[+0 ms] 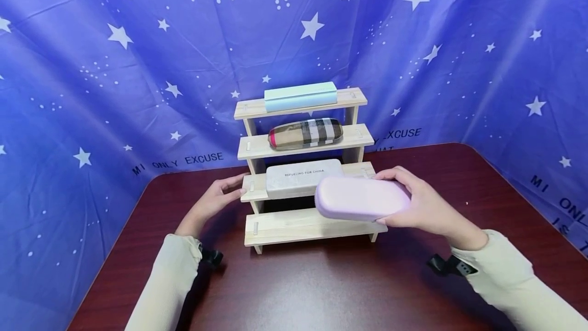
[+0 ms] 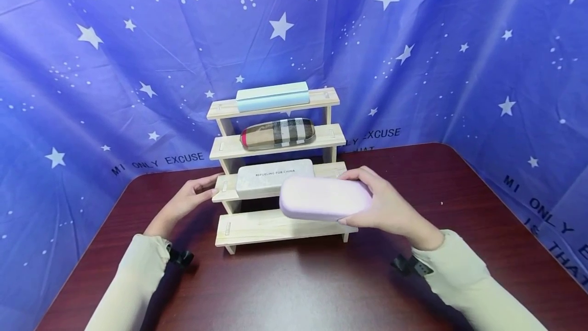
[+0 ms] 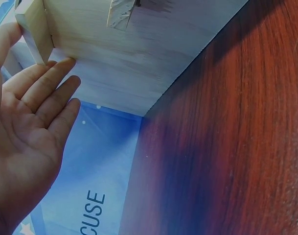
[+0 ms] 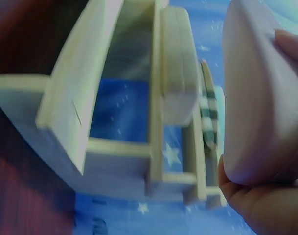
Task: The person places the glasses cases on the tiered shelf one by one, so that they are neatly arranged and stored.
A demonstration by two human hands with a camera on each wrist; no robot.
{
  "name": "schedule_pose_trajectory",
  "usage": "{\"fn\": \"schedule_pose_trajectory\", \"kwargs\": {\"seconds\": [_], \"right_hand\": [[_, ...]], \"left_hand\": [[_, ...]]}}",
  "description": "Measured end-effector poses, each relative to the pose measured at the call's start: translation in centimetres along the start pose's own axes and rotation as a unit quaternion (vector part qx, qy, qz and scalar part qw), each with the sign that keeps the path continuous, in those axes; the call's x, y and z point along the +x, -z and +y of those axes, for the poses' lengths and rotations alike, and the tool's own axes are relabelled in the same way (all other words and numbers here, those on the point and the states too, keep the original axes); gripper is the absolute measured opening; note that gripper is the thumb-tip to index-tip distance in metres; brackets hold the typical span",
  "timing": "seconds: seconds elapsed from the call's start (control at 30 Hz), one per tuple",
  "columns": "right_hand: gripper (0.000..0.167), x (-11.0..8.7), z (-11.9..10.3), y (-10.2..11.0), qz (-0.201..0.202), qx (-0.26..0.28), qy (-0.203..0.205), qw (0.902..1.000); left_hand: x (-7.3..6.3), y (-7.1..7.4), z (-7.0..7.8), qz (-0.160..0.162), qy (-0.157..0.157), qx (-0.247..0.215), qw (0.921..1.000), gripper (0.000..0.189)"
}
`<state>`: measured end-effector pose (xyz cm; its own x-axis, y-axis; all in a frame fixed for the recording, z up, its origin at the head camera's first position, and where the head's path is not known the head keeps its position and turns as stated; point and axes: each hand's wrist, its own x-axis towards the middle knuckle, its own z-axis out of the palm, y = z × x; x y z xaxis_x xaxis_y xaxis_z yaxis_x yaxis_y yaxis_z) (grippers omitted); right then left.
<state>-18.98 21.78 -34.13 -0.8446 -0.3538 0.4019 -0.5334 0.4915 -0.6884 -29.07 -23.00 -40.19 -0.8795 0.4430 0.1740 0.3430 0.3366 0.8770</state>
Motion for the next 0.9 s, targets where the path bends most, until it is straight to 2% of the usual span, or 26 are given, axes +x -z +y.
{"fn": "schedule_pose_trajectory", "kwargs": {"seconds": [0.37,0.67,0.9], "right_hand": [[0.068,0.9,0.2,-3.6,-0.068,0.039,0.005,0.9969],[0.069,1.1,0.8,-6.0,-0.082,0.04,-0.006,0.9958],[0.067,1.5,1.0,-7.2,-0.088,0.037,-0.003,0.9954]], "left_hand": [[0.0,-0.1,0.2,0.0,-0.003,-0.007,1.0,0.05],[-0.1,0.0,0.2,-0.005,-0.011,-0.016,0.9998,0.05],[0.0,0.0,0.2,-0.003,-0.004,-0.006,1.0,0.051]]}}
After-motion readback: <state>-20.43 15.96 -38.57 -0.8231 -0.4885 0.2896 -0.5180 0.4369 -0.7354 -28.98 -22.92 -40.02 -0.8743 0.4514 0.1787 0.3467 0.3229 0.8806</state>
